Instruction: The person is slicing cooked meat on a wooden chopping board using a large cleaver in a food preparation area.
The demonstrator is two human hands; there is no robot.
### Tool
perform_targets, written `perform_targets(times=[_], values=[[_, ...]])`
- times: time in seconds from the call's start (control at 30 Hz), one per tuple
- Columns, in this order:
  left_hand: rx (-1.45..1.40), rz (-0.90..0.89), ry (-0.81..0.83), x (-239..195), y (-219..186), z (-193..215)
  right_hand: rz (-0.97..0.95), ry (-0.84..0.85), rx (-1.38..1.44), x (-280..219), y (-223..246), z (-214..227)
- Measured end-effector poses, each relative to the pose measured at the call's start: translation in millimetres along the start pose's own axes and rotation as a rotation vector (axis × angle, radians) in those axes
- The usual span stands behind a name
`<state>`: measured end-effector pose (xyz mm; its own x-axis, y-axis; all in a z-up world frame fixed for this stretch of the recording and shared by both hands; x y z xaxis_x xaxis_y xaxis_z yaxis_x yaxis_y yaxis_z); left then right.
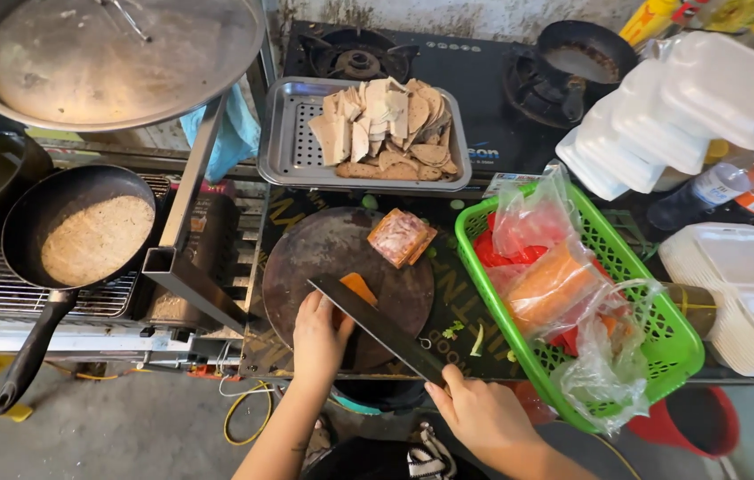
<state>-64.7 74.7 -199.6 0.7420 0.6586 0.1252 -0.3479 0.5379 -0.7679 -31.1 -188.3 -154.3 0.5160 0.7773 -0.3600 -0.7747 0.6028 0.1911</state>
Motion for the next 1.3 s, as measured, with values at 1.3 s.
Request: perform_targets(times=[1.3], values=[[-0.031,-0.129,-0.051,-1.7,-14.1,7.9,0.107,-0.109,-0.136,115.5,48.0,26.3]])
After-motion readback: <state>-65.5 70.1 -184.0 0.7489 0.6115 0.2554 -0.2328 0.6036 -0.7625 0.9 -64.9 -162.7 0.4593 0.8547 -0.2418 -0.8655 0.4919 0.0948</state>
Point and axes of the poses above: each hand's wrist, its own x-axis towards the middle knuckle, its own z-axis out of the back of the hand, y = z × x, the point moved 7 cm from there along x, towards the middle knuckle, and after that the axes turned 12 degrees about z, right-handed, at the moved point
